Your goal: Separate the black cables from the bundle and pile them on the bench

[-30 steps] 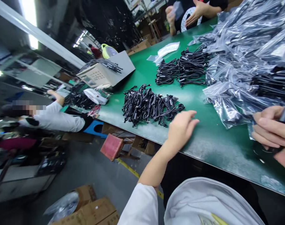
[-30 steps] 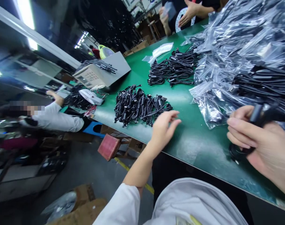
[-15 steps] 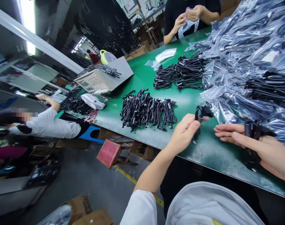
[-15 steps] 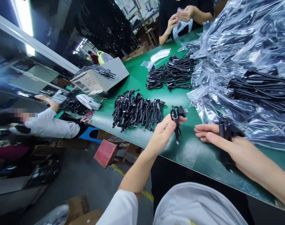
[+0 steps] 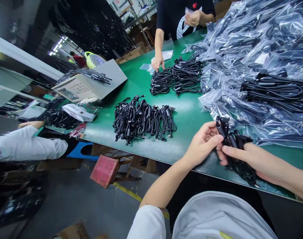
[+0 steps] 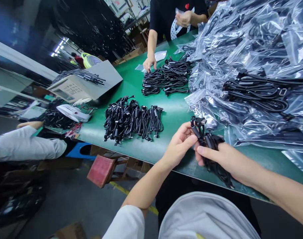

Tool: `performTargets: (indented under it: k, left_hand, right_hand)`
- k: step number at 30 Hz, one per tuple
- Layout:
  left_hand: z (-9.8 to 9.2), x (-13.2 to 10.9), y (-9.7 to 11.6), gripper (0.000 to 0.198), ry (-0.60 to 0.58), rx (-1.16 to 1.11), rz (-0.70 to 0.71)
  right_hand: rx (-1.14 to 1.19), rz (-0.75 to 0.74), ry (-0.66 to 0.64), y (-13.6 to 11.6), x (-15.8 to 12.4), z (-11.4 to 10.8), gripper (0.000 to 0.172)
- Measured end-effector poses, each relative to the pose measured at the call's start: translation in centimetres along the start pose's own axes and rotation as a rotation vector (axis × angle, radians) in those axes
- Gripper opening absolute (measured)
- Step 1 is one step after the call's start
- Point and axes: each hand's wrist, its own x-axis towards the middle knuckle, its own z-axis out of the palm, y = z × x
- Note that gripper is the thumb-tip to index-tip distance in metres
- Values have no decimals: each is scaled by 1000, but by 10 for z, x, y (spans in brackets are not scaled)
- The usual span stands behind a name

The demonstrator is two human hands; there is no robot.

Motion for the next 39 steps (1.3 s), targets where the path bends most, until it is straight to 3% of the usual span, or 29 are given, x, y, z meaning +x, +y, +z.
performTargets:
  k: [3,5,9,13,23,32,39]
  left_hand:
    - [2,2,-3,50,153,-72,46]
    - [1,2,-4,47,180,-84,11]
    - [-2,1,-5,46,169,-117,-41]
    - [-5,1,-5,49,177,-147,-71]
    - [-6,1,-4,48,154,-145,-92]
    - [-5,0,-9,53,176,-177,-4]
    - [-5,-5,-5,58,167,3,138]
  right_hand:
    - [28,11,6,2,3,3,40]
    - [-20,23,67,2,5,5,40]
    - [-98,36,142,0,6,7,40]
    - [-91,13,126,-1,6,5,30]
    - [-232,-2,166,0,6,5,30]
    - [-246,-67,162,-3,7,4,33]
    - [-266,-18,250,-2,4,10,37]
